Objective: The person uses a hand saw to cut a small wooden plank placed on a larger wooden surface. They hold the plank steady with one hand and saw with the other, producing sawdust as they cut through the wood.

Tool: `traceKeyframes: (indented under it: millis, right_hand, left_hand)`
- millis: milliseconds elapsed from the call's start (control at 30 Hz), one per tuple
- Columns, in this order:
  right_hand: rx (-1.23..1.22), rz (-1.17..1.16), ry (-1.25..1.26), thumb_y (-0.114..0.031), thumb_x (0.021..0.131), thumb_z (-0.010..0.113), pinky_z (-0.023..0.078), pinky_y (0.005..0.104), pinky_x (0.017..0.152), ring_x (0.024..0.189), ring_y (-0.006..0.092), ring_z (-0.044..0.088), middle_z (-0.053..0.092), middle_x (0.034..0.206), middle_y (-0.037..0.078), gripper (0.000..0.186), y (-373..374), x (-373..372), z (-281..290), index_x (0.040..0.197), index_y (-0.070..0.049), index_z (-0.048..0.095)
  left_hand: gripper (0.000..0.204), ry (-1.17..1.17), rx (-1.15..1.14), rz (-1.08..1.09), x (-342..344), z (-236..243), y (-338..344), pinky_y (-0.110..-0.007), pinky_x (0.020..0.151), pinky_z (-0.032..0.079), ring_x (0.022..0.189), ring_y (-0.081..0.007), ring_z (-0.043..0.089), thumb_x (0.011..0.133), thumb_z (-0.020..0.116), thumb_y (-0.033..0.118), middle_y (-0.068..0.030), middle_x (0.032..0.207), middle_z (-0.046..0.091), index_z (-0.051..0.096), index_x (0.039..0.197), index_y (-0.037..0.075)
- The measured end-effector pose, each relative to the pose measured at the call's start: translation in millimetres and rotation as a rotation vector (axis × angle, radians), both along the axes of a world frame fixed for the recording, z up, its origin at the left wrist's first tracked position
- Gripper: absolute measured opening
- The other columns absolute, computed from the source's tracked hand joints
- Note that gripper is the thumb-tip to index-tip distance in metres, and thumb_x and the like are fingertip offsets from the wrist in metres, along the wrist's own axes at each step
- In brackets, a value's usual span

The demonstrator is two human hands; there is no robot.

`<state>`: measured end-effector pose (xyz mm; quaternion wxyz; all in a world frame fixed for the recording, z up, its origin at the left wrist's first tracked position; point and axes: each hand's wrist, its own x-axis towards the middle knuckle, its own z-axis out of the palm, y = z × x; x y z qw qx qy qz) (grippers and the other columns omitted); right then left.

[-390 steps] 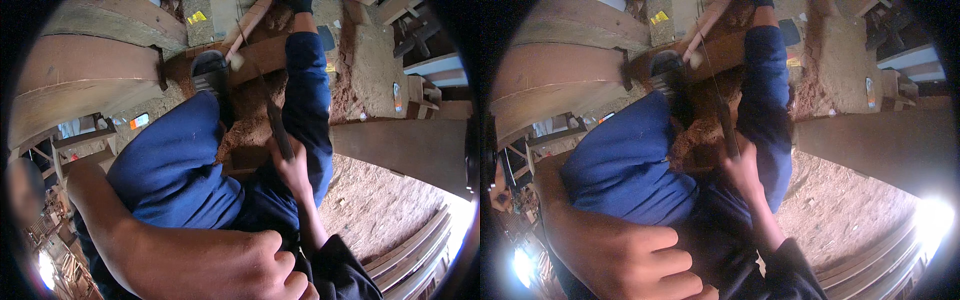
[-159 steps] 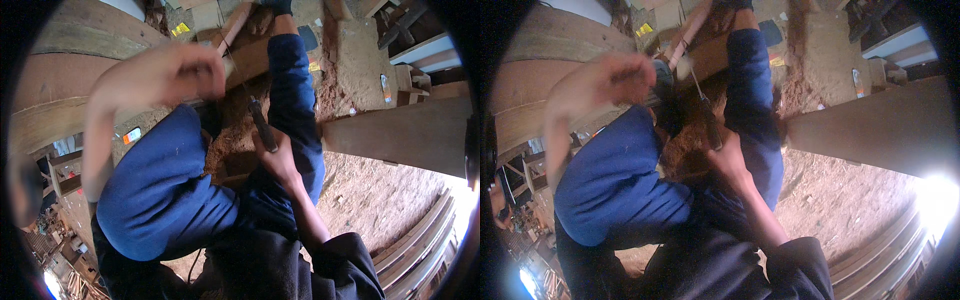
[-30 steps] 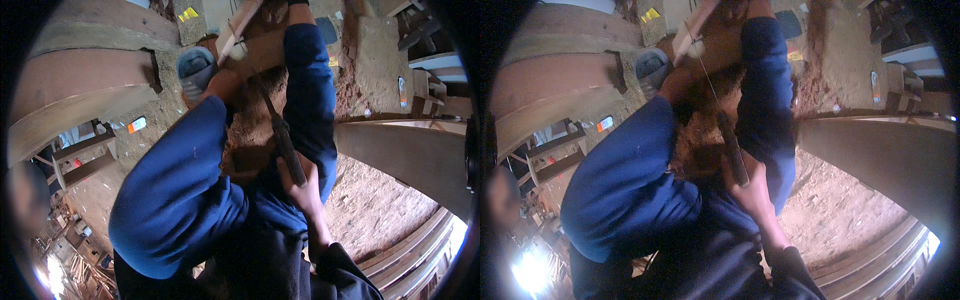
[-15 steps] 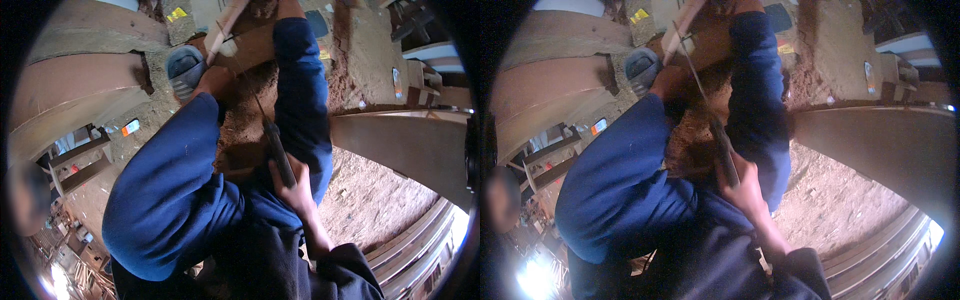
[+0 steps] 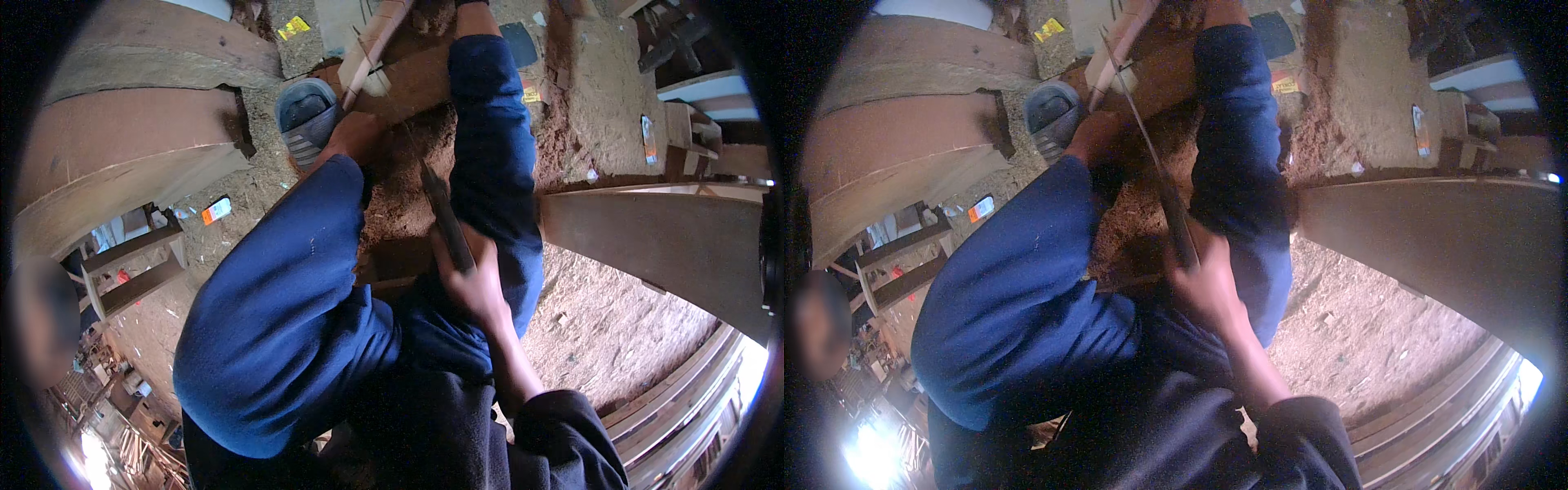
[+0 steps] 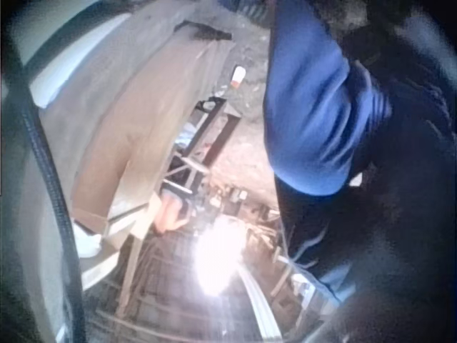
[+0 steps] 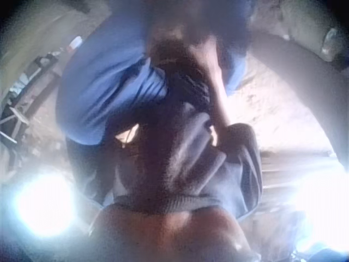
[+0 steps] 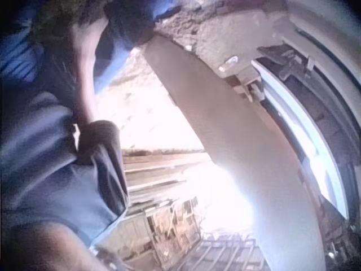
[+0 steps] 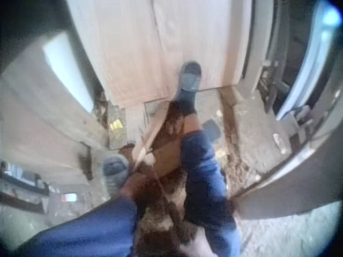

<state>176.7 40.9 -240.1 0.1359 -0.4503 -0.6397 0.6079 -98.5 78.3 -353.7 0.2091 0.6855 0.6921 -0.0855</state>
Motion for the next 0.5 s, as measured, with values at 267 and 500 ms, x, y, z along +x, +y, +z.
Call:
traceKeyframes:
  millis: [267,500]
  right_hand:
    - [-0.108,0.027,-0.117,-0.005,0.085,0.062,0.051,0.0333,0.062,0.069,0.0145,0.065,0.065,0.072,0.018,0.024,-13.0,24.8,28.8,0.107,0.002,0.064]
    - [-0.023,-0.038,0.016,-0.009,0.092,0.06,0.038,0.0268,0.054,0.062,0.0056,0.041,0.047,0.062,0.001,0.014,1.6,-14.0,-4.3,0.081,0.0,0.056]
  left_hand:
    - [0.017,0.058,-0.024,-0.042,-8.3,-29.8,-5.2,-0.045,0.069,0.057,0.079,-0.0353,0.071,0.081,0.06,0.012,-0.0191,0.083,0.07,0.071,0.089,0.003]
    - [0.016,-0.018,0.006,-0.006,3.3,-11.3,-7.2,-0.045,0.072,0.057,0.081,-0.0362,0.07,0.08,0.059,0.009,-0.0208,0.086,0.069,0.071,0.091,0.004]
